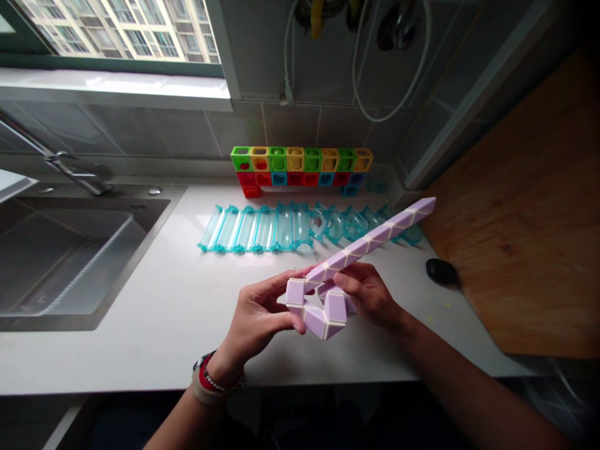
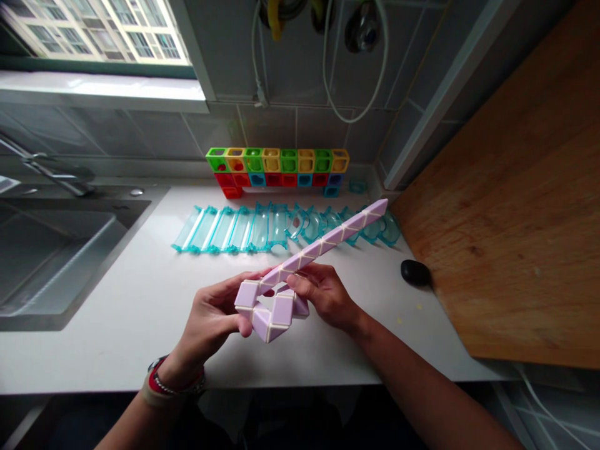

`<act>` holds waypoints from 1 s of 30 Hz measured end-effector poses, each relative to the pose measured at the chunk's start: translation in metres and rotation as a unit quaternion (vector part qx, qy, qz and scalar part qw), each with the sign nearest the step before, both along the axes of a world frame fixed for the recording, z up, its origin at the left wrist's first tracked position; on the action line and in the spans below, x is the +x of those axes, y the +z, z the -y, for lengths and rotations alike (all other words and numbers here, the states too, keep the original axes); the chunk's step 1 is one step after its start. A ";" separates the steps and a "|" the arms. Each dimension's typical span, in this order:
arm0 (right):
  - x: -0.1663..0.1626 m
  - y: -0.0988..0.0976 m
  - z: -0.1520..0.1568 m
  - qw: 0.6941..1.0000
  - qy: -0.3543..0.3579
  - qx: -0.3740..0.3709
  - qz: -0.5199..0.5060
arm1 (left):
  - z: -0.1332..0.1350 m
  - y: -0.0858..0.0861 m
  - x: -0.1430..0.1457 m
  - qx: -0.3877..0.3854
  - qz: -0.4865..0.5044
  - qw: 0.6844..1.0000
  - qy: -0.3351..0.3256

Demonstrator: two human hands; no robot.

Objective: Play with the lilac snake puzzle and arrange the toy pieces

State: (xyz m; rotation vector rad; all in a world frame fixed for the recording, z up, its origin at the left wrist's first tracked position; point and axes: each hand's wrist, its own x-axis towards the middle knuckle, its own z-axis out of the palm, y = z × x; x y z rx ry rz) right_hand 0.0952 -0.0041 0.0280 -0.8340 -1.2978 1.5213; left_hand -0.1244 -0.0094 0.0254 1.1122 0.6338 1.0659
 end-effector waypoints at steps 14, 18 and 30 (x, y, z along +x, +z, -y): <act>-0.005 -0.004 -0.004 0.979 -0.153 -0.126 -0.050 | 0.000 -0.007 0.001 -0.044 -0.053 0.997 -0.020; -0.002 -0.003 -0.008 0.974 -0.188 -0.090 -0.086 | -0.003 -0.007 0.000 -0.061 -0.056 0.997 -0.003; 0.002 0.005 0.002 0.980 -0.096 0.174 0.002 | -0.003 -0.007 0.000 -0.072 -0.035 0.996 0.040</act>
